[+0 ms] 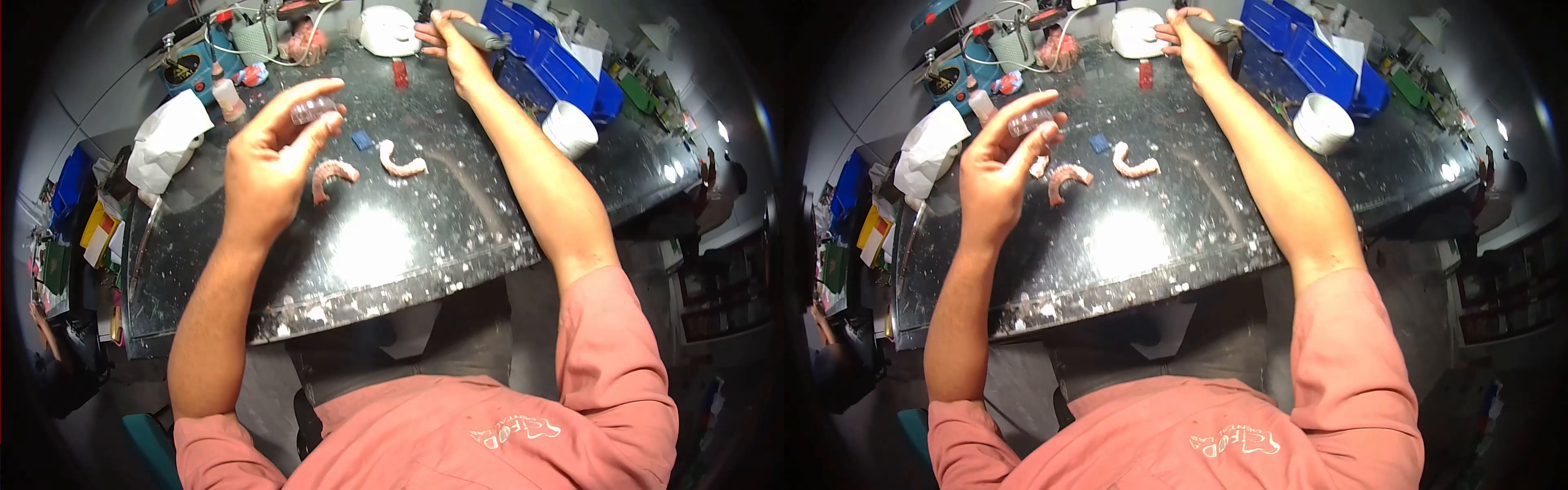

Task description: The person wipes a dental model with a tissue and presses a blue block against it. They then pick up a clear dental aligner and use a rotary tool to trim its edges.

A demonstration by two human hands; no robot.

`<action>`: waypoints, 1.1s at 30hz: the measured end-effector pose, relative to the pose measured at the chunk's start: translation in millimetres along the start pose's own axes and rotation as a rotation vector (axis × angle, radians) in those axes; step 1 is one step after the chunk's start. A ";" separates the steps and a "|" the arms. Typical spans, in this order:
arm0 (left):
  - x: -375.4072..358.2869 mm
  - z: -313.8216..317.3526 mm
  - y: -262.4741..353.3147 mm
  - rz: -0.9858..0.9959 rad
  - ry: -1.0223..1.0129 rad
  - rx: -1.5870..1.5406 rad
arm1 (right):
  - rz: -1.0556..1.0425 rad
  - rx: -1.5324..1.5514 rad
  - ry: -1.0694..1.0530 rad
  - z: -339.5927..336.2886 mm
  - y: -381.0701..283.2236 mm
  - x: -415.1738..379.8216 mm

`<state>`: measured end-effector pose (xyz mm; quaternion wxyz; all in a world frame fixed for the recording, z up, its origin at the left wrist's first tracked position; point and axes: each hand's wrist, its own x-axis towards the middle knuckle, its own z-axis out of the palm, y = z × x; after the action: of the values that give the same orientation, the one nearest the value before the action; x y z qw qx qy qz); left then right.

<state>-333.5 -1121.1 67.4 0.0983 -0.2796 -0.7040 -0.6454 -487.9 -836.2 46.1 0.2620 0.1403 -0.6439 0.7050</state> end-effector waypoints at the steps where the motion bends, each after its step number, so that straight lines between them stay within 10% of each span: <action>1: -1.5 2.9 3.0 -0.018 0.002 -0.053 | 0.003 -0.043 0.032 4.6 11.3 12.3; 5: -3.8 2.0 5.8 -0.046 -0.020 -0.062 | -0.341 -0.568 0.018 4.4 60.5 45.4; 16: -3.7 6.8 9.5 -0.062 -0.013 -0.099 | -0.081 -0.491 0.069 0.4 64.4 47.1; 20: -2.0 6.8 7.2 -0.066 -0.025 -0.065 | -0.256 -0.954 0.174 9.7 76.2 53.9; 33: -4.5 6.0 11.7 -0.103 -0.018 -0.014 | -0.310 -0.436 0.035 2.4 83.6 47.7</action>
<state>-322.5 -1116.4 74.3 0.0566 -0.2497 -0.7137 -0.6520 -573.5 -832.3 2.2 0.4022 0.1652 -0.7468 0.5032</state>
